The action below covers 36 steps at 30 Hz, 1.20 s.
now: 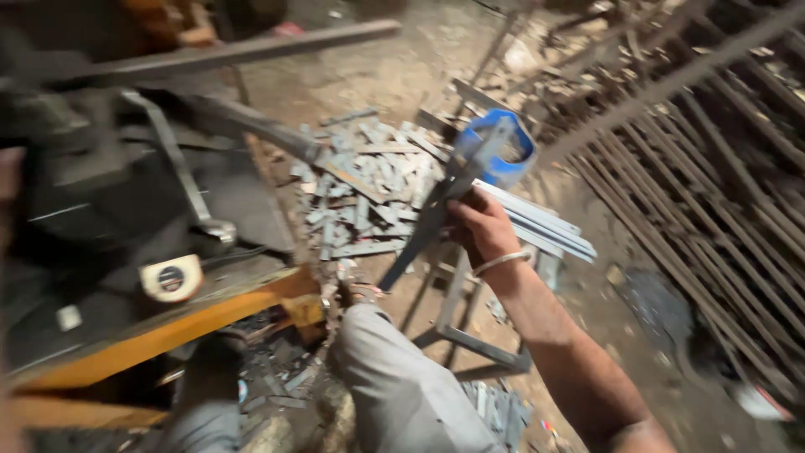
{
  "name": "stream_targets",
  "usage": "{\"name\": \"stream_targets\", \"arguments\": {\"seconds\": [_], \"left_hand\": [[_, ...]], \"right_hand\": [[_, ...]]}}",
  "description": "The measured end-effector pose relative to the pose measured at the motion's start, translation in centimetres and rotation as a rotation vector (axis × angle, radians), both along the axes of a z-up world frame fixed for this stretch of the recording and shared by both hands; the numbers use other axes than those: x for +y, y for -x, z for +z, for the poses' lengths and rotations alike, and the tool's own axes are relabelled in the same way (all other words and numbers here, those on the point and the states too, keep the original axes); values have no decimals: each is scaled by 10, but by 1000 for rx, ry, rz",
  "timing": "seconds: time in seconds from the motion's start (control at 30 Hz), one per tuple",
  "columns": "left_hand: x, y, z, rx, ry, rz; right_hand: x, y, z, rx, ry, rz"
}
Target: Using a manual punch press to create holes and shape metal strips in a workshop.
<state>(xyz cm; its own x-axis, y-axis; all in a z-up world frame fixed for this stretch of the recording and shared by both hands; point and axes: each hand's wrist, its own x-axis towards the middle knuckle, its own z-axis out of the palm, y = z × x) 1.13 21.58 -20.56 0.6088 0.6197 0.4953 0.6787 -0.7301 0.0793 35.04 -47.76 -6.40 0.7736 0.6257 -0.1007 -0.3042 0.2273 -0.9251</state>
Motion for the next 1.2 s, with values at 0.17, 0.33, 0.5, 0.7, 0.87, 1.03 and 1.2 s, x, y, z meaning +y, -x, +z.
{"name": "stream_targets", "arguments": {"seconds": [0.17,0.33,0.5,0.7,0.87,1.03,1.2], "left_hand": [[-203,17,192,268,-349,208],[-205,15,189,79,-360,130],[-211,14,193,-31,-340,49],[-212,11,195,-60,-350,32],[-209,11,194,-58,-305,39],[-212,9,194,-56,-302,32],[-214,10,197,-56,-277,42]], "right_hand": [[67,28,46,30,-246,44],[105,46,58,212,-296,72],[125,59,56,265,-346,96],[143,75,67,234,-442,137],[165,110,109,-34,-453,5],[193,103,121,-614,-389,34],[233,101,65,-986,29,71]]}}
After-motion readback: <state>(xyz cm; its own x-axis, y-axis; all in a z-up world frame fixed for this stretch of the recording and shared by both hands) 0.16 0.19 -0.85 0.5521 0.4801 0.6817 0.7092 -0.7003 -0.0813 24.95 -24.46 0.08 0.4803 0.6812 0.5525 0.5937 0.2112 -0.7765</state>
